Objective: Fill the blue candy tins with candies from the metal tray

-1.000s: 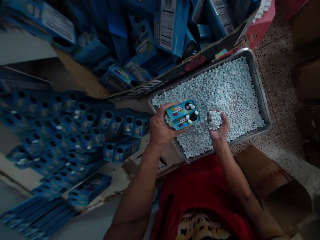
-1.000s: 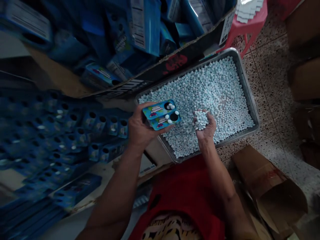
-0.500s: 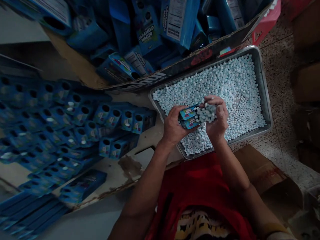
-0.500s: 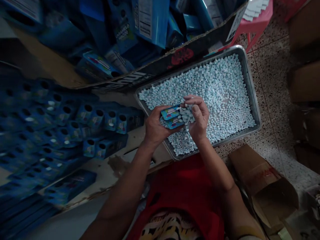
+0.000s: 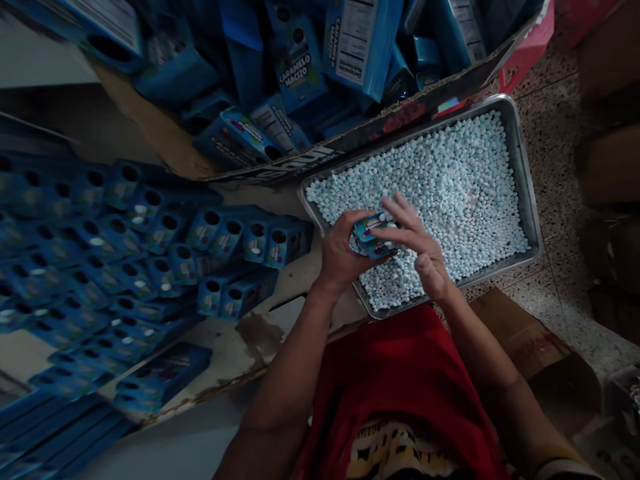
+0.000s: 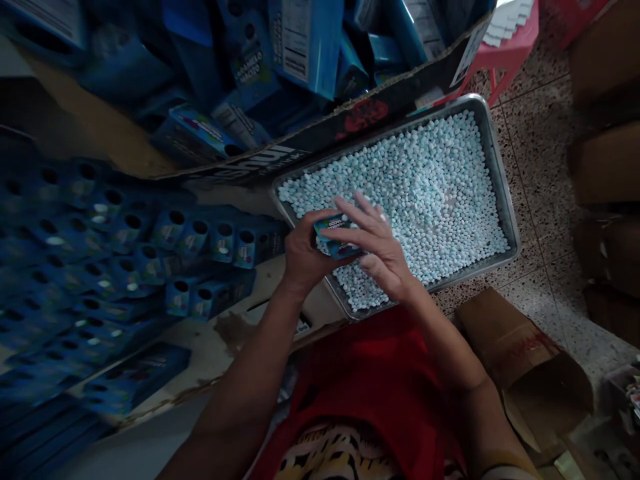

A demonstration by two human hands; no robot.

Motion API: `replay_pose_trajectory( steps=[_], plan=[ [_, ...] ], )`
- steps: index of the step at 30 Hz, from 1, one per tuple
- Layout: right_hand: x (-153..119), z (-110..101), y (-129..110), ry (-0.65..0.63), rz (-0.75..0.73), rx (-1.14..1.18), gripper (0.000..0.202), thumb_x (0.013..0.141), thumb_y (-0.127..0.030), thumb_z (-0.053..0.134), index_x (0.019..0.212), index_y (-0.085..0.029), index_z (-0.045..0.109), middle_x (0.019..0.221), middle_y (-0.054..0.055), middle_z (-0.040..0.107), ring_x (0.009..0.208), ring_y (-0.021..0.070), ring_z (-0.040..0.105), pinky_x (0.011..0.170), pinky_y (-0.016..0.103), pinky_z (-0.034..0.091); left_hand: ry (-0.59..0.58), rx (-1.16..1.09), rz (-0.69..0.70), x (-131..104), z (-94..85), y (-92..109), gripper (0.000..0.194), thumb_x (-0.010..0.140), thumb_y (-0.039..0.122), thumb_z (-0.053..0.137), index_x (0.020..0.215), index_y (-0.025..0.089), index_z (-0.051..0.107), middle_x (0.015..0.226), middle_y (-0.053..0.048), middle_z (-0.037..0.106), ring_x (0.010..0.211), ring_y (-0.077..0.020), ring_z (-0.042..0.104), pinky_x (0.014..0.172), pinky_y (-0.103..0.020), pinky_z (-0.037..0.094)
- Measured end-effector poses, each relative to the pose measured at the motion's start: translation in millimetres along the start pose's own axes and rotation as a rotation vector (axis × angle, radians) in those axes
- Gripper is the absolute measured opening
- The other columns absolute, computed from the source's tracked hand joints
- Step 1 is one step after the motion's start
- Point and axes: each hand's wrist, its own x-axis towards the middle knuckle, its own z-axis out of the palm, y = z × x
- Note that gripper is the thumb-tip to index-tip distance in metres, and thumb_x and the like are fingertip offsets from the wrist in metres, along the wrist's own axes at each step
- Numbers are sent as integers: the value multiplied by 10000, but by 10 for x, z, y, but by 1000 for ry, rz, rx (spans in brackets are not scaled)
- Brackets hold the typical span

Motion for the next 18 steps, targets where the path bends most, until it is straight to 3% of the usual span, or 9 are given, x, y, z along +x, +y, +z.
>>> replay_pose_trajectory(
  steps=[2, 5, 7, 10, 13, 15, 18],
  plan=[
    [64, -262, 192, 70, 30, -230, 648, 1065, -825, 355, 1384, -410, 736, 1708, -8, 543, 1692, 347, 378, 1376, 720, 258, -7, -72, 3, -25, 3, -83, 806, 740, 588, 1000, 1391, 282, 637, 1387, -88, 762, 1286, -328, 763, 1118, -493, 636],
    [311, -580, 715, 193, 138, -653, 658, 1060, -786, 447, 1495, -341, 660, 1770, 90, 440, 1673, 395, 359, 1326, 746, 312, -10, -128, -40, -138, 17, -244, 834, 756, 649, 974, 1400, 249, 626, 1440, -115, 746, 1341, -350, 741, 1159, -539, 621],
    [466, -620, 1060, 187, 175, -872, 693, 1043, -767, 512, 1543, -298, 614, 1755, 146, 429, 1641, 429, 364, 1295, 750, 343, -9, -97, -95, -243, 11, -334, 826, 768, 641, 964, 1392, 232, 609, 1422, -109, 754, 1318, -350, 751, 1145, -545, 628],
    [526, -429, 1328, 193, 199, -987, 667, 1001, -697, 635, 1499, -253, 637, 1637, 189, 525, 1547, 440, 449, 1251, 715, 410, 17, -18, -147, -359, -26, -370, 800, 759, 521, 988, 1402, 271, 581, 1426, -100, 740, 1294, -339, 761, 1102, -513, 651],
    [393, -183, 1298, 236, 270, -838, 427, 945, -542, 720, 1248, -240, 737, 1363, 159, 673, 1329, 368, 607, 1178, 612, 508, 42, 51, -111, -372, -46, -304, 809, 717, 372, 1007, 1395, 292, 574, 1448, -113, 713, 1348, -347, 732, 1130, -505, 632],
    [269, -99, 1200, 334, 397, -522, 294, 851, -478, 782, 1032, -252, 730, 1148, 97, 712, 1165, 306, 651, 1087, 522, 569, 39, 89, -98, -349, -36, -247, 811, 705, 337, 1006, 1387, 281, 571, 1409, -104, 727, 1316, -339, 744, 1110, -487, 632],
    [112, -71, 983, 432, 583, 32, 310, 806, -544, 760, 874, -260, 658, 893, 21, 687, 900, 218, 649, 839, 379, 609, 46, 123, -98, -325, -23, -178, 787, 716, 341, 998, 1375, 276, 573, 1348, -80, 743, 1252, -320, 760, 1067, -453, 634]
  ],
)
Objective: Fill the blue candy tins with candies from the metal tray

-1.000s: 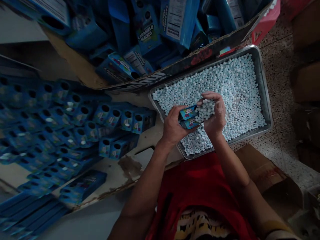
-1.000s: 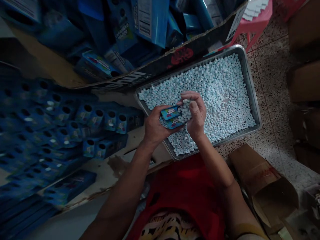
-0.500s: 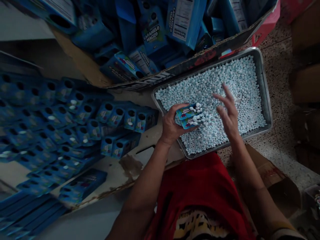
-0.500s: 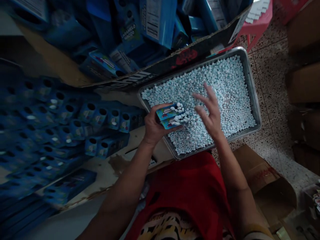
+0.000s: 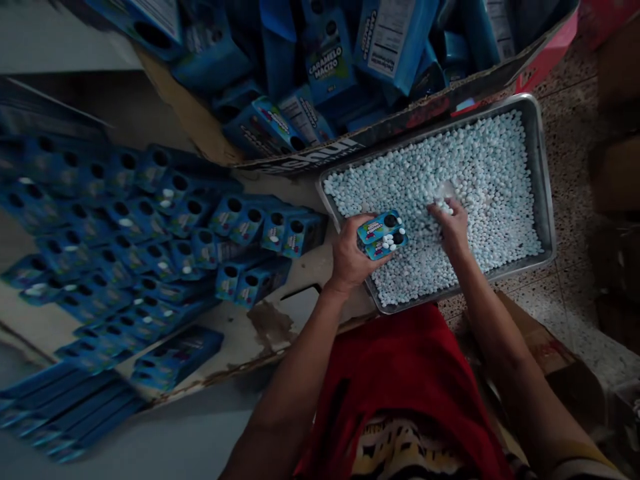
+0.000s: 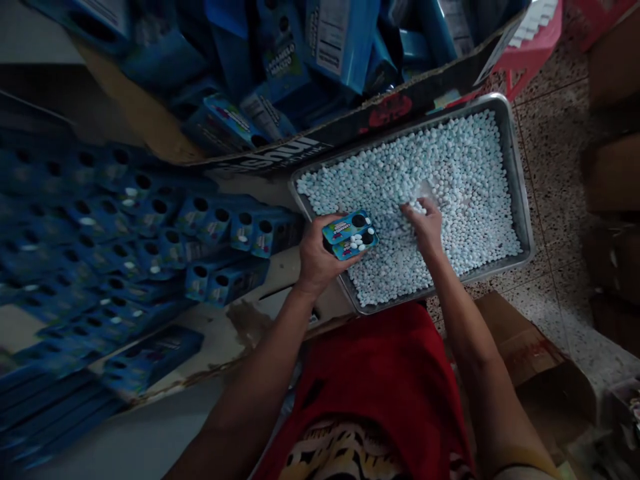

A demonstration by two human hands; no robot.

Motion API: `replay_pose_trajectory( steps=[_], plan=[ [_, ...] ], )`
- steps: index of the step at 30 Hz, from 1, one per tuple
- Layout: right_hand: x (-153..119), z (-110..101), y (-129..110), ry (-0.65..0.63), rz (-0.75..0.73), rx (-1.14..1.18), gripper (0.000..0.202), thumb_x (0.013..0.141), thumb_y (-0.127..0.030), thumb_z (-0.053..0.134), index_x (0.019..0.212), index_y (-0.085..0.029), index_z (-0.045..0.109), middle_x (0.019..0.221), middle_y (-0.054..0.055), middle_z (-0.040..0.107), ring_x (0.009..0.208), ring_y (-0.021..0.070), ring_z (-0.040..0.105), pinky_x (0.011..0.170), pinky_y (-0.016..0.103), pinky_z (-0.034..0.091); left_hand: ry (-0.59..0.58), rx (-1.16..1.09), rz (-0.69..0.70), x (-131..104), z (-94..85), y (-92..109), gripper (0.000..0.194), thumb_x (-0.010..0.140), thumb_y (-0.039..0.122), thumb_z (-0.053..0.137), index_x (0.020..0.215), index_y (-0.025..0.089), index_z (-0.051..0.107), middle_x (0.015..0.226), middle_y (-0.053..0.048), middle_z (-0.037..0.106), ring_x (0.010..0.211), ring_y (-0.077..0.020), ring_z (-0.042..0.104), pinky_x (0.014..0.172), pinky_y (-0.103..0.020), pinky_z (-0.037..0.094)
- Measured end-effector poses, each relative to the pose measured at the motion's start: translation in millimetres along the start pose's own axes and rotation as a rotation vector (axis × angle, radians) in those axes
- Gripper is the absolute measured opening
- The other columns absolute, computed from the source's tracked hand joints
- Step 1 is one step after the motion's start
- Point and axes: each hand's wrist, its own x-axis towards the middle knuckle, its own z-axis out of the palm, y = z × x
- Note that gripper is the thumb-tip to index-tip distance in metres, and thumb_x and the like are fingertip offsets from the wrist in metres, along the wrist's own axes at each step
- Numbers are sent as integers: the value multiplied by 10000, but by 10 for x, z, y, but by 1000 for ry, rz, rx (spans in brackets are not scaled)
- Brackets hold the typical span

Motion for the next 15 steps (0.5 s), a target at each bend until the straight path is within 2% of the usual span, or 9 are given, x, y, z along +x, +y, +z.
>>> replay_pose_trajectory(
  steps=[3, 5, 6, 8, 10, 15],
  plan=[
    [-284, -6, -229, -180, 192, 444, 374, 849, -626, 685, 820, -255, 650, 829, 22, 687, 764, 180, 633, 704, 327, 572, 12, 39, 22, -2, -52, 54, 775, 695, 331, 1005, 1338, 266, 576, 1298, -74, 739, 1217, -315, 756, 1054, -442, 626],
    [-498, 79, -421, -238, 209, 683, 409, 867, -654, 678, 763, -261, 634, 845, 36, 701, 807, 196, 666, 770, 363, 596, -6, 85, 43, 2, -115, 101, 769, 658, 302, 1010, 1298, 258, 586, 1266, -75, 738, 1202, -320, 749, 1056, -438, 619],
    [-600, 148, -511, -237, 160, 725, 432, 877, -670, 669, 733, -265, 621, 837, 38, 698, 836, 210, 681, 822, 391, 607, -21, 108, 47, 7, -147, 130, 764, 642, 286, 1008, 1283, 257, 593, 1251, -75, 739, 1192, -323, 748, 1046, -434, 619],
    [-761, 312, -650, -202, 10, 699, 466, 886, -682, 668, 673, -273, 596, 781, 38, 667, 865, 236, 690, 909, 441, 605, -52, 142, 31, 22, -200, 201, 754, 626, 274, 1005, 1269, 255, 610, 1229, -76, 743, 1165, -329, 750, 1012, -427, 624],
    [-832, 471, -723, -171, -120, 595, 494, 910, -673, 679, 634, -275, 585, 713, 27, 617, 834, 240, 671, 923, 450, 590, -87, 159, -13, 38, -233, 277, 746, 615, 277, 1005, 1257, 254, 624, 1198, -74, 748, 1135, -338, 755, 975, -425, 628],
    [-652, 684, -746, -132, -194, 361, 520, 1033, -684, 609, 719, -269, 606, 736, -4, 561, 737, 182, 562, 824, 373, 550, -220, 165, -90, 50, -302, 404, 695, 612, 299, 1004, 1204, 258, 642, 1127, -65, 762, 1101, -354, 764, 911, -411, 620]
  ],
)
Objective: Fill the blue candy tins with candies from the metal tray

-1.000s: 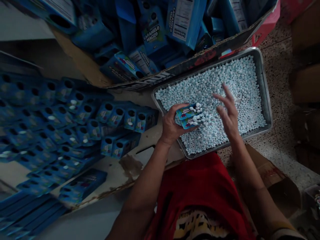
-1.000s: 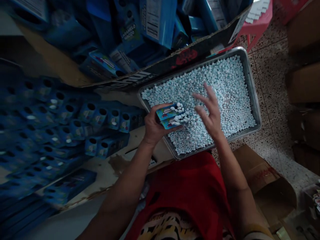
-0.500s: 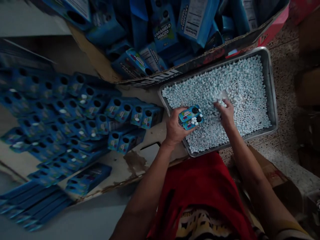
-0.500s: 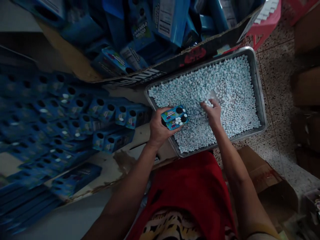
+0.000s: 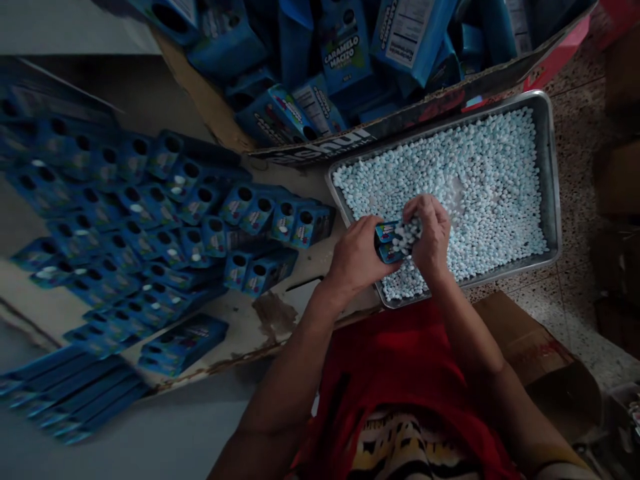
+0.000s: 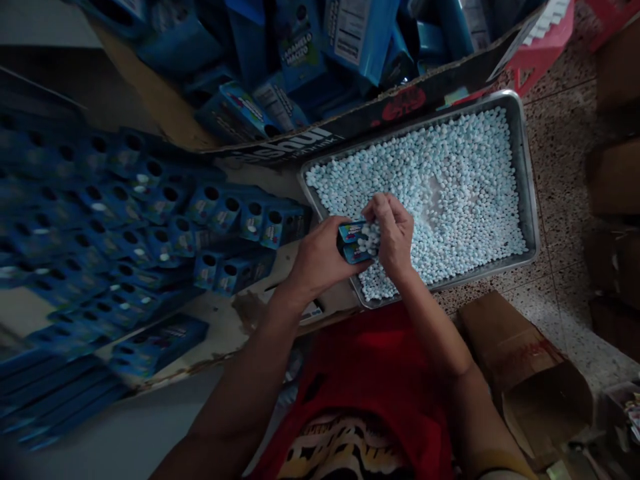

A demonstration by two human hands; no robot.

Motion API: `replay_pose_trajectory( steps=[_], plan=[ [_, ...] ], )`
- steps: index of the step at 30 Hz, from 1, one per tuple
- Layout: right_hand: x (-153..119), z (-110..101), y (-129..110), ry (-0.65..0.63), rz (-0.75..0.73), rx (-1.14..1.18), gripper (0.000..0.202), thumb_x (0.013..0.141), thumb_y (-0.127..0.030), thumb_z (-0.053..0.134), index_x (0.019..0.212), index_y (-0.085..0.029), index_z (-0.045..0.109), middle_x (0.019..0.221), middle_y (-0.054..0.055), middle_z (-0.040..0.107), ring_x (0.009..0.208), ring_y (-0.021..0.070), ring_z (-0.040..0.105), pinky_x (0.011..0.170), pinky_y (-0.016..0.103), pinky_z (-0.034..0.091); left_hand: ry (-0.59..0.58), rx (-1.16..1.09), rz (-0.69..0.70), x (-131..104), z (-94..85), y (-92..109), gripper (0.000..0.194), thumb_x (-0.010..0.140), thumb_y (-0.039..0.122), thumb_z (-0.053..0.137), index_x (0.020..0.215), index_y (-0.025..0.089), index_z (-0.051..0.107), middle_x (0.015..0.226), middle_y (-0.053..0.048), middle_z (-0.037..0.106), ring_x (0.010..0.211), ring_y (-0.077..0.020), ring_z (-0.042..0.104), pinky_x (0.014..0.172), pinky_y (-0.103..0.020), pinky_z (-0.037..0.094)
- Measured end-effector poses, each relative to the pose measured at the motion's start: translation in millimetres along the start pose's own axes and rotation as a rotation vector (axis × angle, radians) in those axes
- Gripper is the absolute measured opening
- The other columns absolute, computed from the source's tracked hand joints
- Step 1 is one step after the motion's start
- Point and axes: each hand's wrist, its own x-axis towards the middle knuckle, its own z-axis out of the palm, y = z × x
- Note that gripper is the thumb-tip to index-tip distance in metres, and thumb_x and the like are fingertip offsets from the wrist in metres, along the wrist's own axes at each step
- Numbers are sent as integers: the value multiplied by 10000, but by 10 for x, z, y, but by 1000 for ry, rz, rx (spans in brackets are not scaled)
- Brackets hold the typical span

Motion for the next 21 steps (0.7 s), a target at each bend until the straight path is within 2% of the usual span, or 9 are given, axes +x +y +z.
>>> replay_pose_trajectory(
  steps=[3, 5, 8, 10, 13, 15, 18, 19, 21],
  plan=[
    [95, -7, 20, -75, 21, -12, 560, 1025, -755, 552, 742, -273, 590, 741, -5, 554, 728, 181, 550, 814, 365, 561, -85, -25, -40, -33, -80, -15, 706, 611, 366, 1021, 1201, 261, 648, 1077, -54, 778, 1014, -338, 777, 817, -380, 601],
    [61, -53, 5, -168, 37, 10, 573, 1006, -787, 547, 769, -270, 625, 779, 14, 623, 775, 199, 609, 854, 387, 582, -124, -56, -90, -59, -127, -47, 693, 613, 422, 1030, 1172, 263, 653, 1006, -31, 780, 926, -317, 777, 749, -359, 577],
    [-72, -246, -7, -208, -4, 38, 634, 1016, -826, 456, 831, -265, 686, 967, 72, 759, 1025, 259, 731, 1049, 478, 587, -36, -59, -130, -90, -130, -91, 678, 625, 440, 1033, 1156, 255, 653, 994, -28, 783, 926, -316, 778, 755, -365, 589],
    [-152, -472, 36, -100, -18, -22, 678, 1052, -814, 340, 900, -269, 715, 1171, 95, 783, 1259, 286, 724, 1181, 543, 536, 56, -38, -55, -97, -78, -106, 691, 635, 359, 1025, 1208, 250, 656, 1121, -65, 793, 1060, -345, 778, 882, -419, 630],
    [-254, -871, 184, 104, 13, -248, 653, 1084, -751, 274, 1168, -290, 728, 1478, 116, 692, 1449, 308, 649, 1212, 608, 519, 93, -58, 133, -84, 35, -124, 667, 708, 256, 969, 1300, 274, 661, 1307, -97, 775, 1264, -363, 742, 1108, -511, 615],
    [-341, -1088, 292, 112, -10, -427, 607, 1094, -705, 309, 1436, -322, 633, 1656, 143, 552, 1479, 329, 627, 1186, 632, 541, 118, -111, 222, -73, 101, -144, 604, 788, 284, 933, 1324, 299, 655, 1354, -88, 769, 1332, -358, 728, 1217, -566, 567],
    [-485, -1254, 387, 50, -111, -778, 635, 1101, -646, 412, 1666, -357, 419, 1800, 170, 310, 1608, 376, 483, 1217, 670, 511, 239, -269, 233, -89, 164, -168, 642, 831, 416, 938, 1379, 326, 617, 1402, -84, 754, 1363, -348, 726, 1217, -588, 579],
    [-522, -1275, 397, 59, -137, -896, 651, 1101, -629, 445, 1687, -351, 390, 1805, 180, 275, 1654, 394, 409, 1239, 689, 483, 266, -327, 215, -105, 176, -169, 677, 825, 458, 949, 1394, 332, 605, 1403, -85, 754, 1352, -339, 734, 1185, -569, 605],
    [-558, -1295, 391, 102, -164, -1065, 627, 1106, -593, 482, 1669, -324, 418, 1769, 205, 302, 1686, 417, 331, 1266, 718, 437, 267, -415, 177, -148, 192, -163, 720, 804, 524, 967, 1396, 335, 602, 1376, -81, 767, 1303, -318, 761, 1119, -516, 649]
  ],
)
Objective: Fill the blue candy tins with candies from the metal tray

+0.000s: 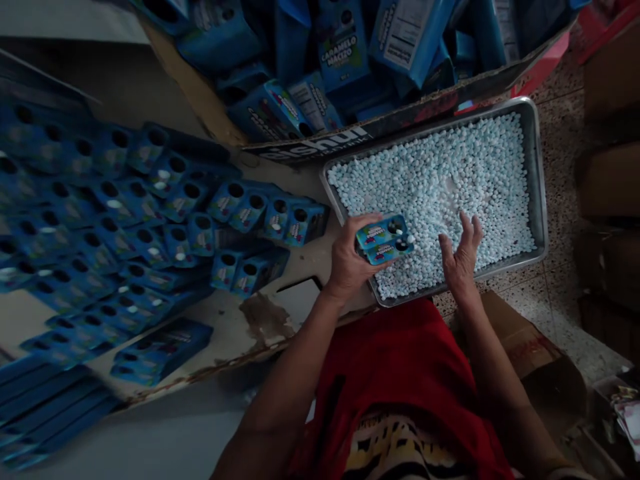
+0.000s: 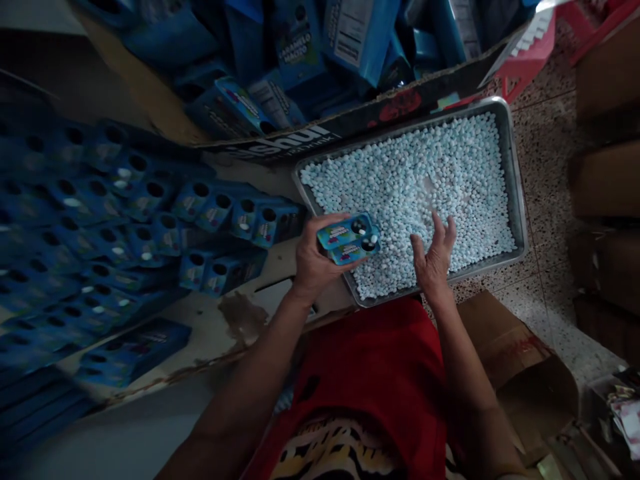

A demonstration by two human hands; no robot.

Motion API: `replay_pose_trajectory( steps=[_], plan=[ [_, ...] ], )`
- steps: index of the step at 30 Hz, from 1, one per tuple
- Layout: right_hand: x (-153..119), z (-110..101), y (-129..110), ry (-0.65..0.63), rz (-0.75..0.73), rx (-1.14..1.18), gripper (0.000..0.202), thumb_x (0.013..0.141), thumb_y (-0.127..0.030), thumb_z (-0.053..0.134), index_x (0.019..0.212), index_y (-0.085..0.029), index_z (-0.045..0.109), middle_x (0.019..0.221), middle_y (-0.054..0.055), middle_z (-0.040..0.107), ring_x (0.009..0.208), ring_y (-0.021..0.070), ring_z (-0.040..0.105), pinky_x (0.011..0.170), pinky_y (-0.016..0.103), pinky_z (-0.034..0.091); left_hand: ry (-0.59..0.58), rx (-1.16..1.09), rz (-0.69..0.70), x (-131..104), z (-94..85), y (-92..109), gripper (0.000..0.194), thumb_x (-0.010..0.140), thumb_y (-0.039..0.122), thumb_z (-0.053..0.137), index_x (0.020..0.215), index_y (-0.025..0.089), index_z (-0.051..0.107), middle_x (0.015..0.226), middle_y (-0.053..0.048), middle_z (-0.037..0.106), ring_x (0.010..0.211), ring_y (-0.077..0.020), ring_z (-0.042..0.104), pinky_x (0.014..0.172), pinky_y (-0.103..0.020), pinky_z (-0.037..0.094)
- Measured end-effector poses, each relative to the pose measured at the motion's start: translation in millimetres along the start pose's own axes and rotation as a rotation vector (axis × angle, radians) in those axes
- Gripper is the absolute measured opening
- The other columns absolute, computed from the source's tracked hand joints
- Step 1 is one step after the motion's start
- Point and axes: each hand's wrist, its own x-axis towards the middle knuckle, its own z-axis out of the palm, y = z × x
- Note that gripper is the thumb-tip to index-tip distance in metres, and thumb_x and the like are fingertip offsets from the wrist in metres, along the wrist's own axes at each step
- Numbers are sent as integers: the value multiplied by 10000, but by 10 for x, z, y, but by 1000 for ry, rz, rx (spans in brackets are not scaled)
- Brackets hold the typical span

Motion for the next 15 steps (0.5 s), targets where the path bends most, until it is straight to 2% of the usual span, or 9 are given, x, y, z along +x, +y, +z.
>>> replay_pose_trajectory(
  steps=[2, 5, 8, 10, 11, 13, 15],
  plan=[
    [25, -25, 5, -5, -19, -93, 540, 1107, -568, 510, 1580, -306, 523, 1724, 209, 371, 1656, 424, 371, 1275, 727, 417, -32, -44, -37, -45, 0, 15, 748, 778, 570, 978, 1382, 323, 613, 1355, -84, 777, 1261, -309, 782, 1089, -485, 665],
    [133, -14, 5, -106, -141, -226, 523, 1069, -556, 609, 1521, -293, 591, 1696, 194, 440, 1616, 424, 418, 1297, 712, 395, -32, -117, -45, -103, -13, 12, 785, 746, 614, 986, 1366, 309, 612, 1375, -107, 765, 1274, -310, 776, 1083, -465, 665],
    [237, 144, -64, -234, -253, -334, 651, 1032, -530, 678, 1613, -265, 550, 1678, 203, 470, 1580, 422, 439, 1296, 659, 414, -2, -192, 5, -166, -38, -34, 760, 750, 612, 989, 1333, 306, 609, 1380, -122, 743, 1318, -311, 754, 1126, -483, 639],
    [284, 316, -145, -311, -288, -356, 624, 1025, -498, 683, 1590, -248, 594, 1639, 207, 514, 1506, 415, 494, 1256, 626, 453, -2, -209, -14, -218, -58, -69, 790, 746, 638, 986, 1344, 297, 598, 1387, -130, 730, 1338, -324, 747, 1147, -505, 625],
    [306, 402, -184, -351, -292, -339, 562, 1019, -480, 684, 1524, -235, 653, 1577, 208, 572, 1439, 402, 540, 1217, 602, 484, -8, -193, -48, -245, -69, -82, 815, 740, 663, 980, 1353, 292, 592, 1395, -136, 726, 1352, -333, 740, 1160, -515, 616],
    [363, 531, -240, -403, -238, -211, 390, 982, -465, 703, 1272, -211, 761, 1333, 184, 705, 1236, 352, 631, 1094, 527, 546, -14, -120, -124, -290, -94, -94, 857, 718, 711, 971, 1354, 282, 589, 1406, -141, 722, 1371, -345, 724, 1178, -518, 600],
    [436, 559, -268, -392, -52, 78, 280, 908, -495, 750, 983, -226, 740, 1014, 109, 730, 994, 282, 653, 914, 434, 570, -9, -19, -166, -313, -123, -90, 862, 700, 695, 986, 1344, 274, 597, 1395, -131, 722, 1345, -341, 725, 1160, -493, 601]
  ],
)
